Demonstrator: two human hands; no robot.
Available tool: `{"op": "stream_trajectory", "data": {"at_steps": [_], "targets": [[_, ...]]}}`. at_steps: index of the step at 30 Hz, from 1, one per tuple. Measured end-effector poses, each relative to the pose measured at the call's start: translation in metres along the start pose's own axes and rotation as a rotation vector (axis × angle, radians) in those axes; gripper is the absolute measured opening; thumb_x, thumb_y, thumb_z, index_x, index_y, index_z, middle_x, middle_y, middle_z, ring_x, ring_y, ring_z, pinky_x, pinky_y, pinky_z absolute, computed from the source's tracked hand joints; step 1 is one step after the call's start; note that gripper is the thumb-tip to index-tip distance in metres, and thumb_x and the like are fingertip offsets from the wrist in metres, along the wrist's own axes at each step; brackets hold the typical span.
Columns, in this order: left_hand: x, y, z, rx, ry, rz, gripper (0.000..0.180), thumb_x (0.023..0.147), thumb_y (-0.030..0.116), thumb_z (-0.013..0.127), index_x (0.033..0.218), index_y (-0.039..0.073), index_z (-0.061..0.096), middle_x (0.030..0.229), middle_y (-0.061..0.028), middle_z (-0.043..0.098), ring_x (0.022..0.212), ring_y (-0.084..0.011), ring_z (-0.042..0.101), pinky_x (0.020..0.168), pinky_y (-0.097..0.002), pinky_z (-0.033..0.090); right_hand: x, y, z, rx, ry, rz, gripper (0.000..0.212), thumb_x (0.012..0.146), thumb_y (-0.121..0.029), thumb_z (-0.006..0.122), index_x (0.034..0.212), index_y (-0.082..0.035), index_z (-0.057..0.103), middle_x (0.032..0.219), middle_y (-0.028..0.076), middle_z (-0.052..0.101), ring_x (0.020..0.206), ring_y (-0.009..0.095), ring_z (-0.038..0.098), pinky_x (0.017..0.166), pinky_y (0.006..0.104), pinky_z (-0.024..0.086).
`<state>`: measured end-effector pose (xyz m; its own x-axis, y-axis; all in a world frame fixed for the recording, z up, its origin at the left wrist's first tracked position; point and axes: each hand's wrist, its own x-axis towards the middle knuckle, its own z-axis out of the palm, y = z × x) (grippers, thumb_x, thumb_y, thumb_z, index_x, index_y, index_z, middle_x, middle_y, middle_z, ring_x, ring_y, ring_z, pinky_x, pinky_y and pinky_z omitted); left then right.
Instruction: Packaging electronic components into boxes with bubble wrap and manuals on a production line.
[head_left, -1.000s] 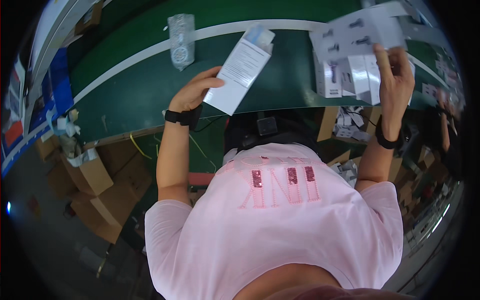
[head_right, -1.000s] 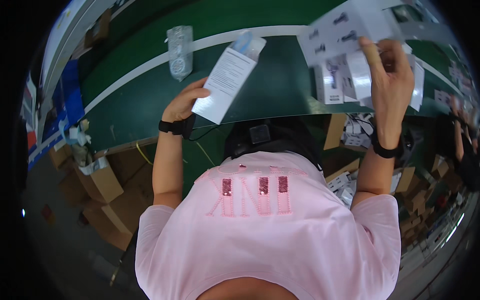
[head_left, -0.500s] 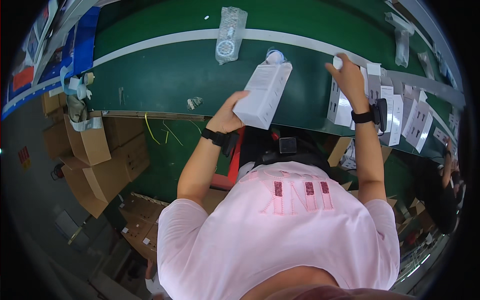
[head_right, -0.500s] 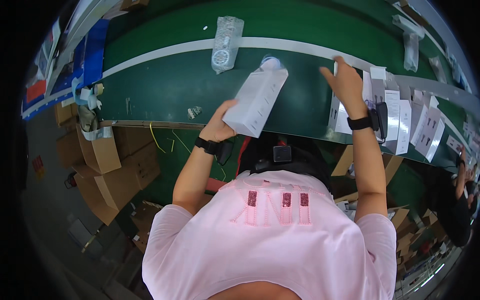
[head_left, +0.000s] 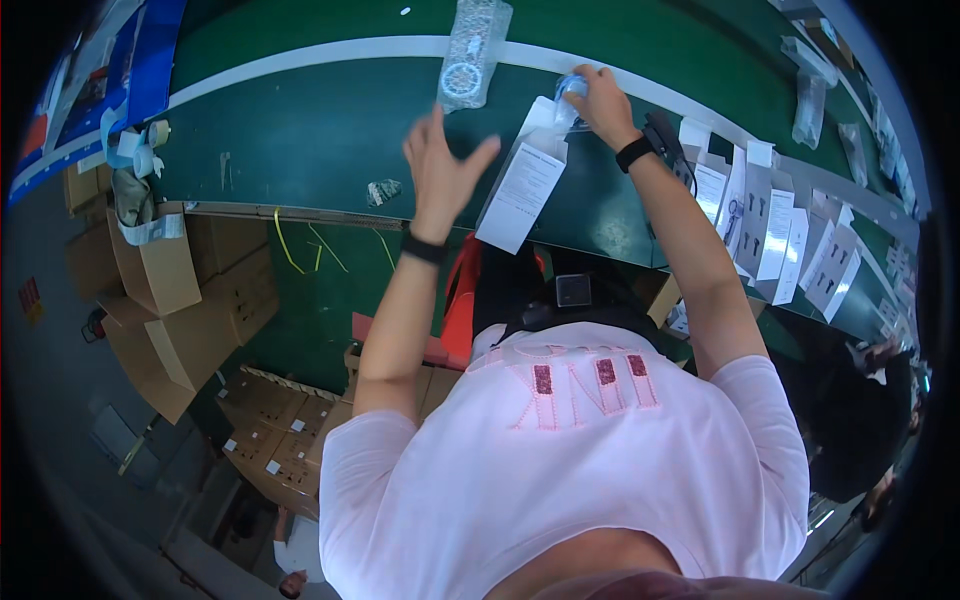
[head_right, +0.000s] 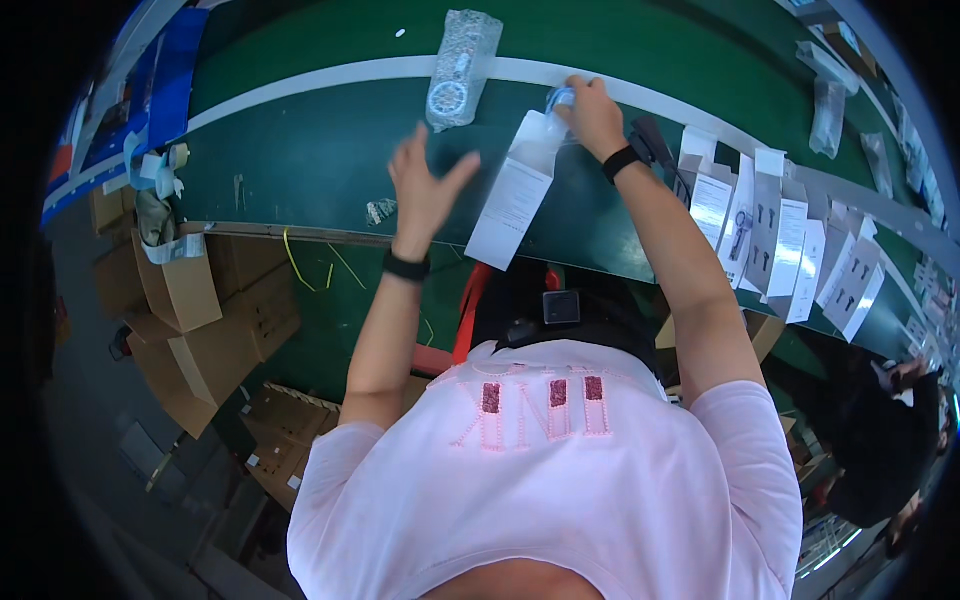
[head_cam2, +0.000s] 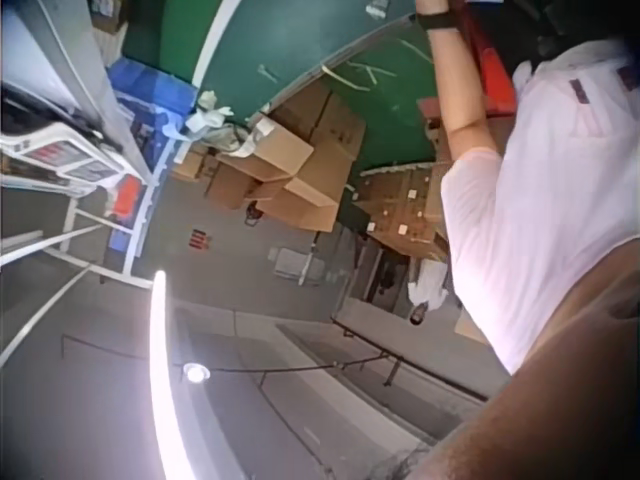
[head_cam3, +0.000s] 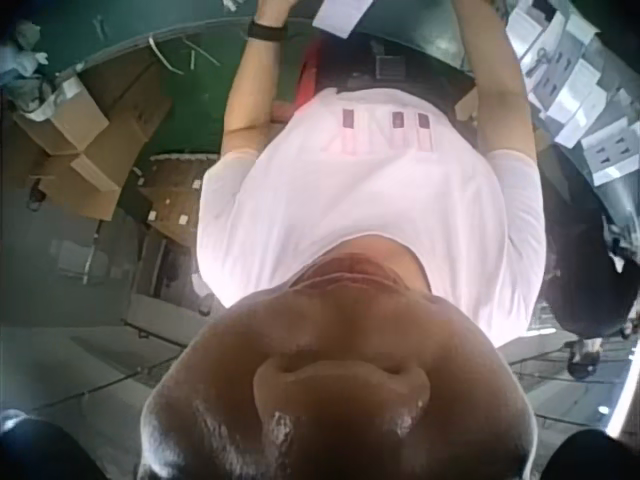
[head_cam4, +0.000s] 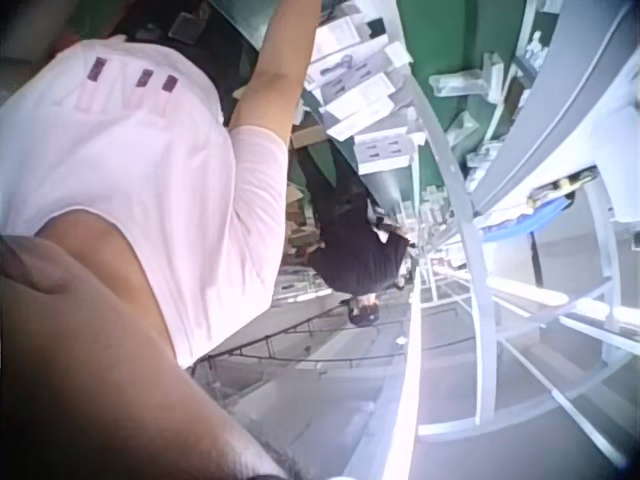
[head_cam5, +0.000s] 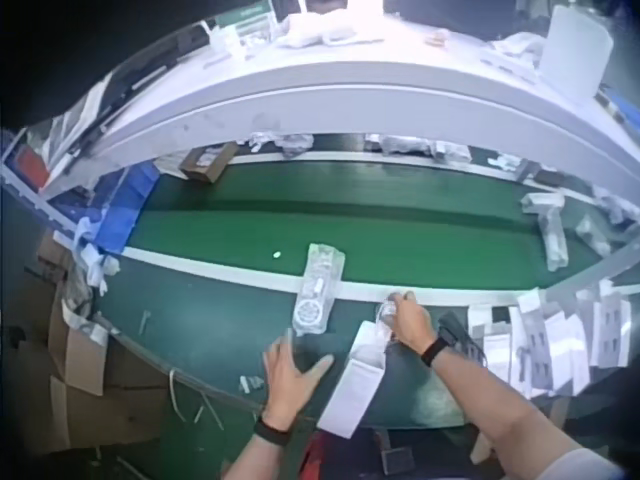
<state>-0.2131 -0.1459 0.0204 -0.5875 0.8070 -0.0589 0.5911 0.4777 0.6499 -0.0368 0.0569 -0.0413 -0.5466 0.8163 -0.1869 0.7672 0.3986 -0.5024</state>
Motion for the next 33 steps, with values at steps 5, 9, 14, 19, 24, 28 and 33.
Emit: {"op": "stream_trajectory", "data": {"at_steps": [5,9,14,19,24,28,33], "targets": [[0.095,0.001,0.03,0.169,0.192,-0.068,0.088,0.067,0.045,0.079,0.131,-0.005,0.046,0.126,-0.0262,0.047,0.116,-0.0425,0.045,0.098,-0.0483,0.038,-0.002,-0.015,-0.017,-0.017,0.096,0.037,0.056,0.082,-0.031,0.07,0.129,-0.007,0.049,0.112,0.021,0.054,0.092,0.035,0.062,0.082,0.0412,0.051],[0.107,-0.022,0.026,-0.155,-0.152,-0.08,0.068,0.067,0.031,0.079,0.12,-0.005,0.056,0.1,-0.0179,0.067,0.088,-0.0288,0.066,0.08,-0.0388,0.052,-0.022,-0.051,-0.066,0.307,0.121,-0.011,0.072,0.08,-0.03,0.073,0.139,-0.004,0.041,0.12,0.018,0.055,0.085,0.024,0.063,0.077,0.035,0.051],[0.008,0.068,-0.044,-0.944,-0.405,0.003,0.059,0.071,0.01,0.078,0.123,-0.003,0.054,0.109,-0.0089,0.063,0.098,-0.0153,0.059,0.087,-0.0315,0.048,-0.067,-0.082,-0.172,0.71,0.119,-0.31,0.082,0.074,-0.019,0.079,0.144,-0.005,0.037,0.104,0.008,0.062,0.079,0.013,0.059,0.072,0.0265,0.047],[-0.044,0.105,-0.067,-1.331,-0.754,-0.137,0.061,0.072,0.016,0.07,0.127,-0.001,0.05,0.117,-0.0107,0.06,0.103,-0.02,0.06,0.092,-0.0339,0.046,-0.102,-0.108,-0.241,0.567,-0.011,-0.671,0.037,0.074,-0.007,0.076,0.109,-0.003,0.064,0.092,0.004,0.06,0.074,0.01,0.055,0.061,0.0234,0.042],[-0.068,0.136,-0.052,-1.867,-0.818,-0.373,0.071,0.071,0.018,0.068,0.134,-0.001,0.041,0.125,-0.0166,0.055,0.108,-0.028,0.06,0.094,-0.0406,0.049,-0.163,-0.151,-0.249,0.332,0.265,-0.821,0.034,0.07,0.005,0.066,0.101,-0.008,0.069,0.089,0.008,0.057,0.062,0.018,0.051,0.054,0.0246,0.042],[-0.077,0.128,-0.045,-1.764,-0.939,-0.281,0.072,0.071,0.018,0.068,0.135,-0.002,0.041,0.126,-0.0164,0.055,0.111,-0.0284,0.058,0.097,-0.0402,0.048,-0.184,-0.159,-0.252,0.183,0.367,-0.868,0.041,0.065,0.006,0.063,0.102,-0.011,0.071,0.089,0.008,0.056,0.066,0.017,0.053,0.051,0.0243,0.042],[-0.078,0.143,-0.054,-1.635,-0.898,-0.203,0.067,0.07,0.017,0.07,0.131,-0.001,0.047,0.128,-0.0145,0.055,0.11,-0.0248,0.059,0.095,-0.0377,0.046,-0.184,-0.129,-0.242,0.503,0.636,-0.581,0.05,0.076,-0.017,0.074,0.121,-0.002,0.058,0.113,0.016,0.056,0.103,0.026,0.054,0.087,0.0352,0.045]]}}
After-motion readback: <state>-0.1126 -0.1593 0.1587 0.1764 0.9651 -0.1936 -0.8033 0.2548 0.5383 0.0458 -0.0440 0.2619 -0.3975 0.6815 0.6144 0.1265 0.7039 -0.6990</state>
